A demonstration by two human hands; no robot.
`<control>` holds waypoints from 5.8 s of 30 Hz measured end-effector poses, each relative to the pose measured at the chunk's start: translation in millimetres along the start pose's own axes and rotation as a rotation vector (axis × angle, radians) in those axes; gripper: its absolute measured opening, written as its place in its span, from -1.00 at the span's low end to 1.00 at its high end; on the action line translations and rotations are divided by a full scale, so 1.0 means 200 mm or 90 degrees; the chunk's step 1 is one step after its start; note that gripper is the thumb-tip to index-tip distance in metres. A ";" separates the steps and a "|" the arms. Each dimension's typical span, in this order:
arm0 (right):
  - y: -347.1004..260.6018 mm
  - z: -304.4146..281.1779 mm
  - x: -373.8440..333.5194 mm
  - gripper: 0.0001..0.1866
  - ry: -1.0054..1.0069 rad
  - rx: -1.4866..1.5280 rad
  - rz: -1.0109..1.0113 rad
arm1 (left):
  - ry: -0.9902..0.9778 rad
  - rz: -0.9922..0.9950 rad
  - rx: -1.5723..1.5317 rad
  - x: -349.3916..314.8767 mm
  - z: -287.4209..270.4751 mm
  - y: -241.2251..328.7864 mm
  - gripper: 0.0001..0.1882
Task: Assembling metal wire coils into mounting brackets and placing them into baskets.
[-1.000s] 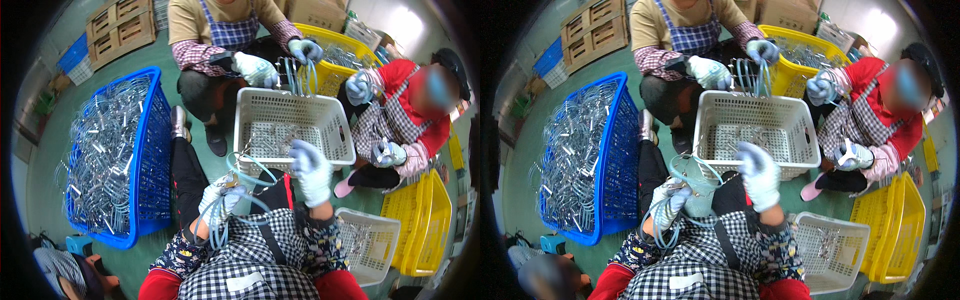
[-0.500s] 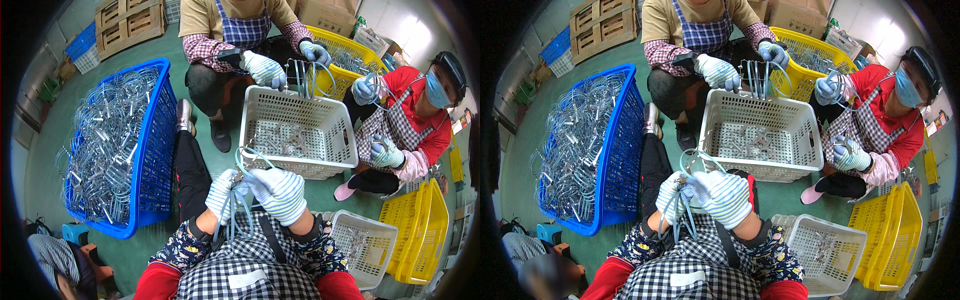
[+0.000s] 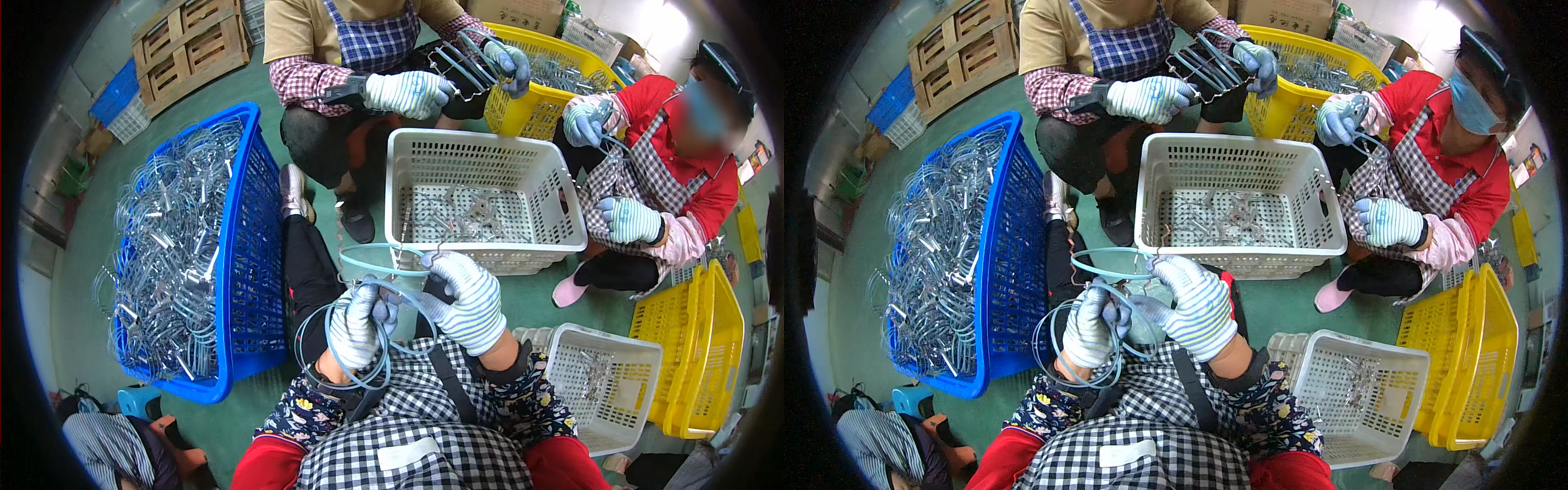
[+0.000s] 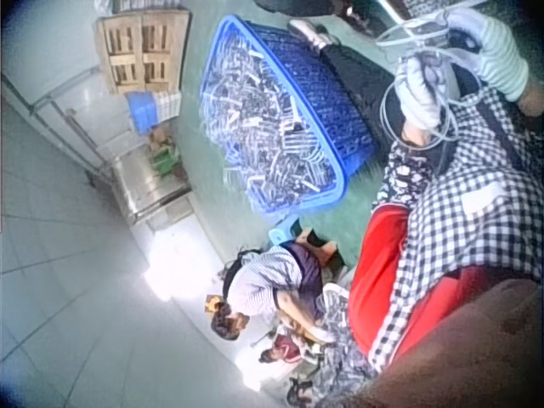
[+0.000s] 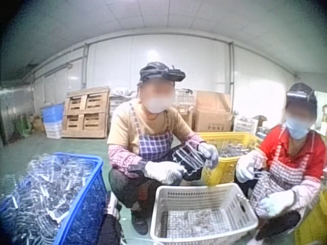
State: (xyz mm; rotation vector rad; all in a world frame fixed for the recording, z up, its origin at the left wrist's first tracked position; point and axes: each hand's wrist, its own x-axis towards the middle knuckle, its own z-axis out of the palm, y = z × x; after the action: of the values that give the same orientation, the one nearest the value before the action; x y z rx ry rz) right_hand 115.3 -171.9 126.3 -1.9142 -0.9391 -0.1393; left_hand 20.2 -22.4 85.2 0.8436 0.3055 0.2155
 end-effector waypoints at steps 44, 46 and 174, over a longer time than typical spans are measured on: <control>0.11 -0.17 0.22 -0.83 -0.034 -0.045 -0.048 | -0.151 0.258 0.547 -0.10 -0.08 0.02 -0.87; 0.10 -0.16 0.22 -0.81 -0.101 0.200 0.223 | -0.143 0.201 0.511 -0.11 -0.06 0.05 -0.88; 0.05 -0.08 0.03 -0.79 0.036 0.228 0.388 | -0.027 0.071 0.255 -0.11 -0.07 0.00 -0.71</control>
State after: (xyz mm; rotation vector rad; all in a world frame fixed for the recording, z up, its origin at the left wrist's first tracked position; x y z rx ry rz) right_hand 130.4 -185.2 130.2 -1.7615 -0.2846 0.3123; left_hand -5.8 -19.5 79.5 1.2616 0.2660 0.2447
